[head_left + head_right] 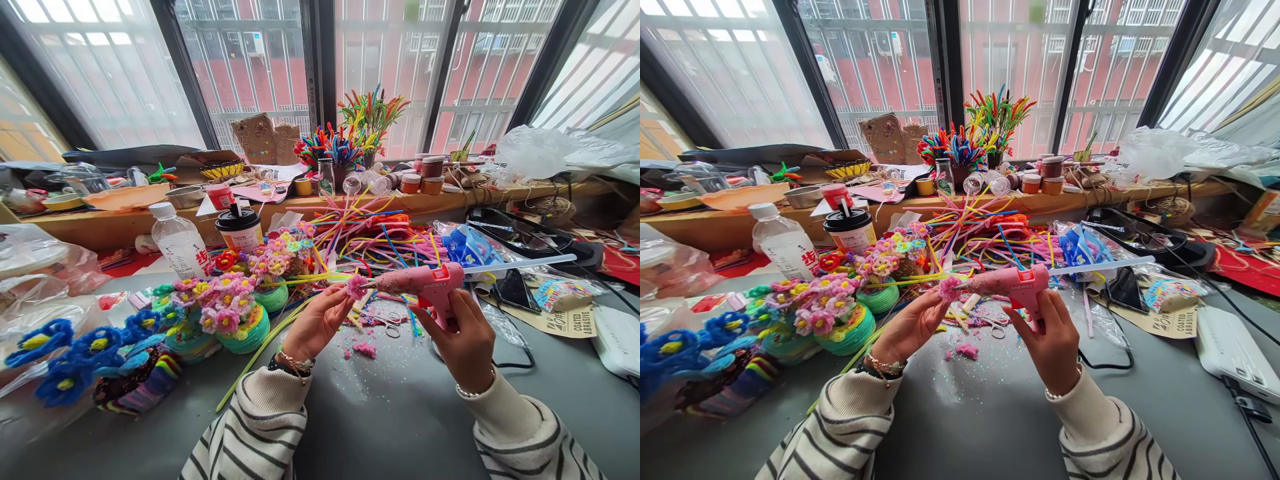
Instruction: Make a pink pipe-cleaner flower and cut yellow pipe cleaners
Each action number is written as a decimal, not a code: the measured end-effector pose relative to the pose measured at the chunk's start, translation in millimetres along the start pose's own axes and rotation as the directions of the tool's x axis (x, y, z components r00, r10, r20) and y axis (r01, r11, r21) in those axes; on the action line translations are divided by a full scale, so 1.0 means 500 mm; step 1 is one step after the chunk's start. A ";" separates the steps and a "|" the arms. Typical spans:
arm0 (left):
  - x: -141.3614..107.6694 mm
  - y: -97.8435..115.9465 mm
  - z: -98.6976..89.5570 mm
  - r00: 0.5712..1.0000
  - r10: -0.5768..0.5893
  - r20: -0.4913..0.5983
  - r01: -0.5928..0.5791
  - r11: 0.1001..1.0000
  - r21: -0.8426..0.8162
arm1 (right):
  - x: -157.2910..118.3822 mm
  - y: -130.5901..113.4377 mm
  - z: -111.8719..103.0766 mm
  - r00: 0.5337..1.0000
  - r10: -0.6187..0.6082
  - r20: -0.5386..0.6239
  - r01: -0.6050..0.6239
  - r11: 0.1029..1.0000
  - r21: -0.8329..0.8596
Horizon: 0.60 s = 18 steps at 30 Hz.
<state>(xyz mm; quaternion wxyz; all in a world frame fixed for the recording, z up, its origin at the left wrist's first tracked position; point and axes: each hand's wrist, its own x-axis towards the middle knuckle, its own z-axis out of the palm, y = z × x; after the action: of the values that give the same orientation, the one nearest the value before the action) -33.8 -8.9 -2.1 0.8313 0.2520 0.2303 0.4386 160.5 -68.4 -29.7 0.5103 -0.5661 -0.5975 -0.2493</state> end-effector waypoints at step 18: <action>0.001 0.000 0.004 0.997 -0.001 -0.077 0.001 1.000 0.004 | 0.001 0.003 -0.005 0.997 0.075 -0.019 -0.074 0.996 0.049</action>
<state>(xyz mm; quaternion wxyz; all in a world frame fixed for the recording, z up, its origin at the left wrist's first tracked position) -32.3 -8.7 -0.8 0.8215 0.2367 0.2632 0.4471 162.6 -69.8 -28.7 0.5388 -0.5729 -0.5766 -0.2213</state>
